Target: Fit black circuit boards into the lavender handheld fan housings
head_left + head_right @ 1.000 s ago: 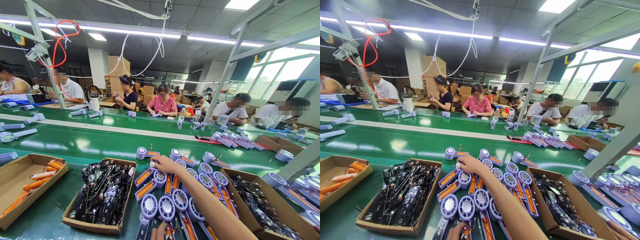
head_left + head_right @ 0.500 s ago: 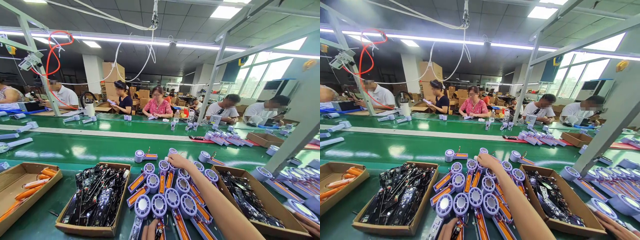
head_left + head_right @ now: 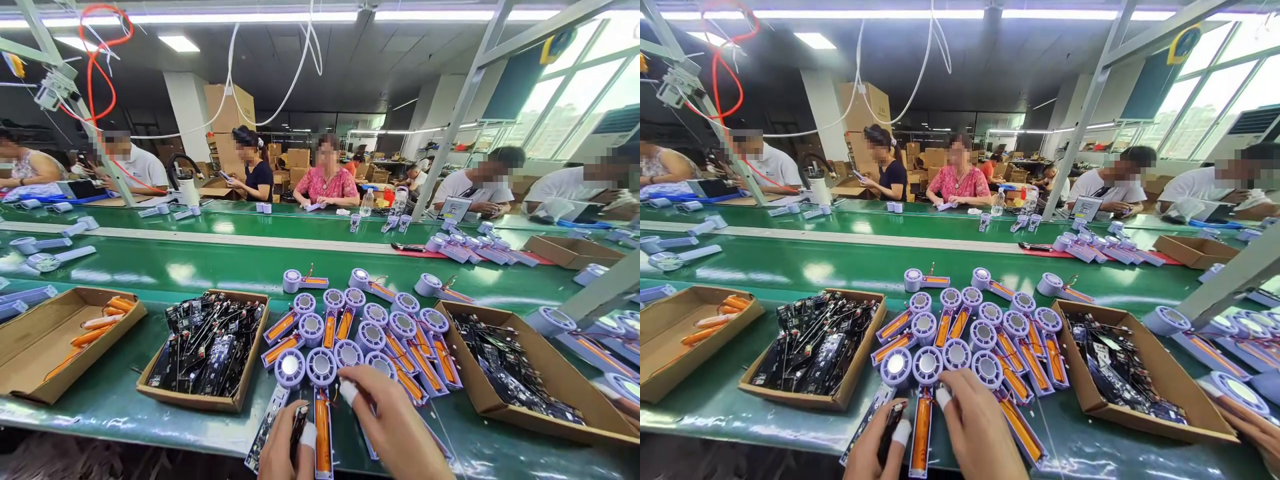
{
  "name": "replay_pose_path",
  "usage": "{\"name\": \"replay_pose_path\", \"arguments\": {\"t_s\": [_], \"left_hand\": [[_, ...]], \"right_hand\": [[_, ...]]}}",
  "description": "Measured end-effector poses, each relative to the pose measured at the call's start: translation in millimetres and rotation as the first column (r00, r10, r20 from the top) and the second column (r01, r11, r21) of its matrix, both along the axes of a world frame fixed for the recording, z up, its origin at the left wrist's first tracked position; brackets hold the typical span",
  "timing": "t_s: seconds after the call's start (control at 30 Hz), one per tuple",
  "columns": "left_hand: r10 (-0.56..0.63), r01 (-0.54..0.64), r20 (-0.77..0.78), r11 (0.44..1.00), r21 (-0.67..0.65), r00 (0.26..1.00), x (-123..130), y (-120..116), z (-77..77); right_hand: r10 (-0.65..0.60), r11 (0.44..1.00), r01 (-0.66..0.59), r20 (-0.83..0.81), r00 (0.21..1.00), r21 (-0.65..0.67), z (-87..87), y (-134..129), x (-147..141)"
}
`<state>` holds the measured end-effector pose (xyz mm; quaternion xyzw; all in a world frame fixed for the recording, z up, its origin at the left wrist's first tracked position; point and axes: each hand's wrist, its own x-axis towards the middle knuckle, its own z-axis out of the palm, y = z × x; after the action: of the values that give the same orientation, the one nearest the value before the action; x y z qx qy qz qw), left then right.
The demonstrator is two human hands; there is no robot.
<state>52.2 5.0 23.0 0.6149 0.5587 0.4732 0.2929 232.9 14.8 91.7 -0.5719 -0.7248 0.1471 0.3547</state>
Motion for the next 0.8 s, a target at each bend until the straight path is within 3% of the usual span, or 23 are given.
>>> {"name": "replay_pose_path", "arguments": {"t_s": [0.17,0.33,0.43,0.57,0.67,0.8], "left_hand": [[-0.099,0.099,-0.012,0.995,-0.004,0.995,8.7,6.3,7.9],[-0.159,0.157,-0.104,0.987,-0.025,0.982,14.2,14.1,21.9],[-0.146,0.139,-0.099,0.987,-0.08,0.984,12.0,13.4,25.0],[-0.047,0.049,0.017,0.987,-0.151,0.999,12.6,6.4,16.2],[-0.034,0.052,0.097,0.982,-0.182,0.995,12.2,2.9,9.4],[-0.118,0.138,0.1,0.963,-0.233,0.988,7.0,5.8,11.1]], "right_hand": [[-0.017,1.0,0.015,0.125,0.992,0.017,-22.7,-11.1,-23.7],[0.027,1.0,-0.026,-0.034,0.999,0.005,-31.3,-10.8,-20.9],[-0.093,0.993,0.098,-0.092,0.991,0.058,-35.5,-12.7,-16.8],[-0.224,0.962,0.228,-0.046,0.973,0.147,-39.2,-14.7,-18.3],[-0.148,0.968,0.131,0.065,0.987,0.216,-39.5,-18.7,-23.9],[-0.034,0.985,0.015,0.104,0.994,0.171,-41.8,-25.6,-31.7]]}}
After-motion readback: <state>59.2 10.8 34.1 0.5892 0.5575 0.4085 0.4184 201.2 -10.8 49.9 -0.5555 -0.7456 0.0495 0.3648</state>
